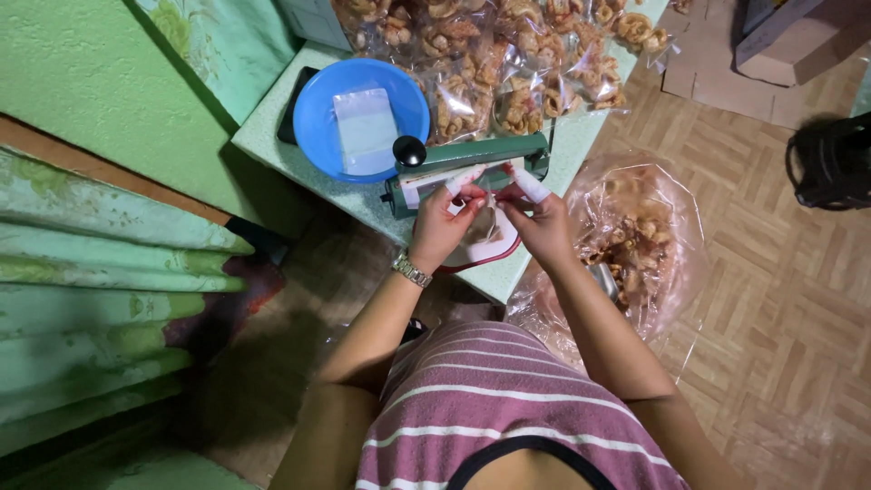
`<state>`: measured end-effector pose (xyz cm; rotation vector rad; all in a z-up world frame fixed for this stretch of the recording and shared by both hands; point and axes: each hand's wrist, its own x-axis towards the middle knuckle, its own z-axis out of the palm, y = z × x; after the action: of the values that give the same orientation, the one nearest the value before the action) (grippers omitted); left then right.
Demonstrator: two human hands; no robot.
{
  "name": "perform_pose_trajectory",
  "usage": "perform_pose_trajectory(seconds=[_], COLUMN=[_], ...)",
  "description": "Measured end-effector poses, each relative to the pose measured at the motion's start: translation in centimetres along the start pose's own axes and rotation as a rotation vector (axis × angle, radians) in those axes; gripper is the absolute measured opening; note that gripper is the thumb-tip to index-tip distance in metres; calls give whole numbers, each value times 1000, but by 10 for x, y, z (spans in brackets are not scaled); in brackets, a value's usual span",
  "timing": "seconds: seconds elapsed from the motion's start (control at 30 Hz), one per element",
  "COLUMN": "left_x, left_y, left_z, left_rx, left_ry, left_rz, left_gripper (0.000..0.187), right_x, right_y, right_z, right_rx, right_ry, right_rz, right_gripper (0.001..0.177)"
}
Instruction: Packaging snacks by scooping them into small plastic bags, weighing each bag on a digital scale, and sealing them with a manual heat sealer.
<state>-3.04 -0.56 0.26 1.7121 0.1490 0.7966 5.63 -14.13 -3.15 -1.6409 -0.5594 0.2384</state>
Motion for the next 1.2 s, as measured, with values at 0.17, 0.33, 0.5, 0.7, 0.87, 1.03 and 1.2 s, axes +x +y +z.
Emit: perform_pose_trajectory(seconds=[0.17, 0.33, 0.5, 0.7, 0.87, 1.03, 1.2], left_x=[0, -11, -17, -31, -36, -25, 8], left_y=[7, -35, -35, -63, -105, -122, -154], left_z=[-3, 0, -31, -70, -105, -128, -124], left_rx=[17, 2, -133, -283, -434, -394, -220], left_ry=[60, 35, 169, 426, 545, 493, 214], left_rz=[42, 3, -81, -294, -478, -642, -641], left_gripper=[18, 17, 15, 15, 39, 38, 50], right_x=[-2, -5, 2, 39, 73, 173, 184], right_y=[-24, -59, -63, -54, -98, -13, -6], right_z=[-4, 6, 7, 64, 123, 183, 136], right_rx=[-63, -117, -194, -632, -1040, -1127, -847], right_ry=[-8, -62, -73, -243, -599, -1149, -1360], right_rz=[20, -36, -137, -457, -959, -325, -234], right_gripper=[53, 53, 44, 27, 8, 34, 24])
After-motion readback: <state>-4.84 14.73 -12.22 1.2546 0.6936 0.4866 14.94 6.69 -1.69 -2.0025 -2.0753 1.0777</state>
